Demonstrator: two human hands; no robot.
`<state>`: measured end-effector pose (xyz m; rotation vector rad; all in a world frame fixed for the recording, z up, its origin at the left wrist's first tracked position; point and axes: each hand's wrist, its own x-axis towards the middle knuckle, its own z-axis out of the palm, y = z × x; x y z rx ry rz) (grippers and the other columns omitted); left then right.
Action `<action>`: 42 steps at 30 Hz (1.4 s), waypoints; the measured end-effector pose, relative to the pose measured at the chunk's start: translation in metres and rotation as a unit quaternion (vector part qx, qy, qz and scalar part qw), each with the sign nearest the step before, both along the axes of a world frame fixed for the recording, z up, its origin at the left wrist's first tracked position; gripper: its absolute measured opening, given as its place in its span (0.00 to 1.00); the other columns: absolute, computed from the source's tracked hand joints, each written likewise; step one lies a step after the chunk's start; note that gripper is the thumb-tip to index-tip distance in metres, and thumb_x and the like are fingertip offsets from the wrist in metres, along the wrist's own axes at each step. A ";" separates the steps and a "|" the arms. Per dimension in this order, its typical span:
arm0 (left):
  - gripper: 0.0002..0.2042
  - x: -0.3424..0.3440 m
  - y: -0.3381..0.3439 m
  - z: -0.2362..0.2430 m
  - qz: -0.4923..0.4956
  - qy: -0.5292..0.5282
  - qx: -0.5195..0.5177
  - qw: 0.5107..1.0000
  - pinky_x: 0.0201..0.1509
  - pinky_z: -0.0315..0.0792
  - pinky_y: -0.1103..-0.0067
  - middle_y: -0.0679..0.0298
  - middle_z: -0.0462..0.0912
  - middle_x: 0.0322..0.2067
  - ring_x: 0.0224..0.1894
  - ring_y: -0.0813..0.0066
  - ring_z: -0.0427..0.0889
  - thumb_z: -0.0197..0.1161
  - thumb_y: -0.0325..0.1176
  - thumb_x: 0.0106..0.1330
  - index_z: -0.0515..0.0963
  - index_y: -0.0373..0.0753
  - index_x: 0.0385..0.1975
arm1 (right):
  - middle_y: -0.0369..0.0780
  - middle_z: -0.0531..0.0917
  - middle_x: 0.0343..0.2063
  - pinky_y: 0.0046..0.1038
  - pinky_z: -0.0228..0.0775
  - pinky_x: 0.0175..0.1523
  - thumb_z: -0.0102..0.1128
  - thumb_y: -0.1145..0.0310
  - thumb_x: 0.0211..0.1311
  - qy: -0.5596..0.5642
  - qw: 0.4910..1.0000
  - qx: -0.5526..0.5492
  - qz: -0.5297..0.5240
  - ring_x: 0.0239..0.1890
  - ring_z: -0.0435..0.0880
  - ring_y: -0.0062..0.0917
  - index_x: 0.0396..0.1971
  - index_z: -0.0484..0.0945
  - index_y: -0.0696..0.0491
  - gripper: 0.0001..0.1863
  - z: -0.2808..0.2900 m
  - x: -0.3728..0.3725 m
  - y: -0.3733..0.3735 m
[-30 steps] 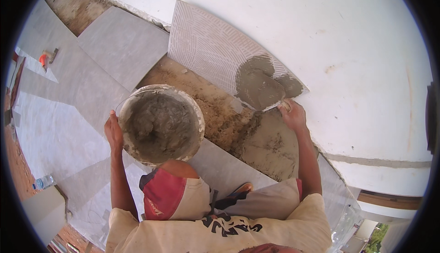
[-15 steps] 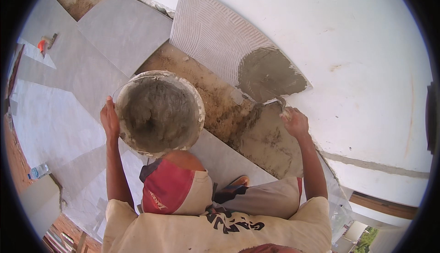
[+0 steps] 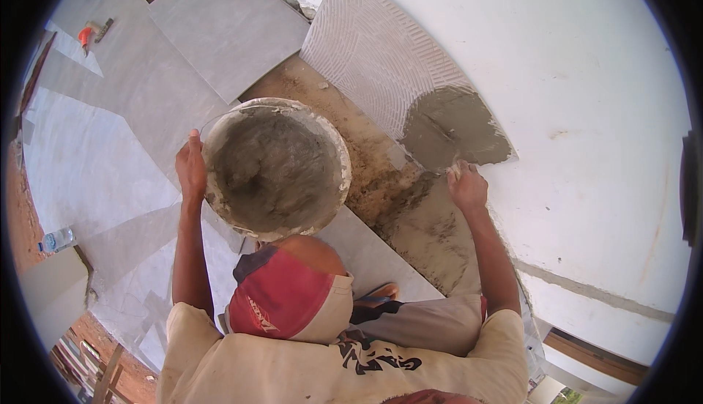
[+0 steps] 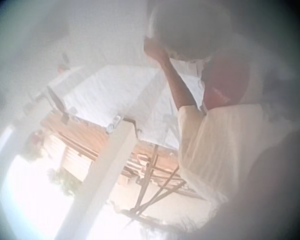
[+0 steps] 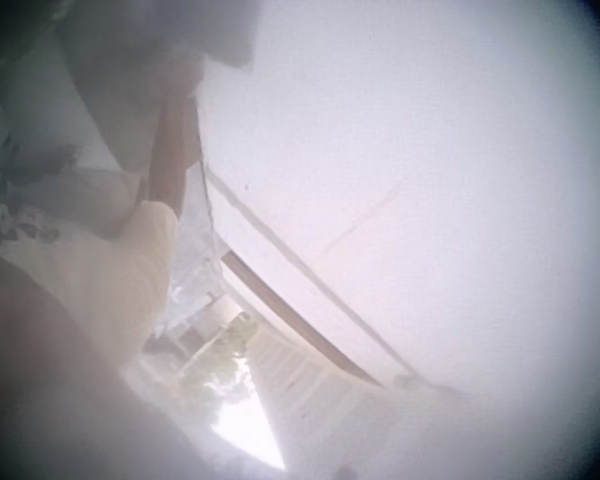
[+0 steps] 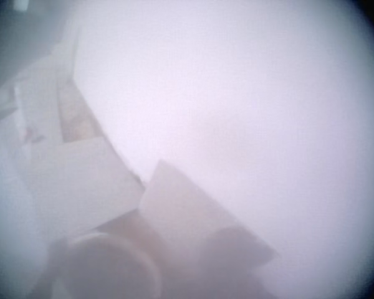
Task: The person walks to a construction area and begins laying floor tiles. They spread cement on the floor using a trowel, apply adhesive to the back of a tile, and place the tile onto the prepared surface.
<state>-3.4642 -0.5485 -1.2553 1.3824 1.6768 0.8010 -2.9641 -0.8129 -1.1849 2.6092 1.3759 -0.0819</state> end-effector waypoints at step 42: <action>0.25 0.045 -0.003 0.059 -0.081 -0.116 -0.017 0.990 0.32 0.64 0.73 0.65 0.67 0.19 0.27 0.77 0.64 0.49 0.50 0.74 0.70 0.31 0.24 | 0.49 0.78 0.40 0.42 0.74 0.44 0.64 0.60 0.57 0.234 0.935 -0.071 0.259 0.45 0.80 0.46 0.49 0.72 0.53 0.22 0.068 -0.177 0.104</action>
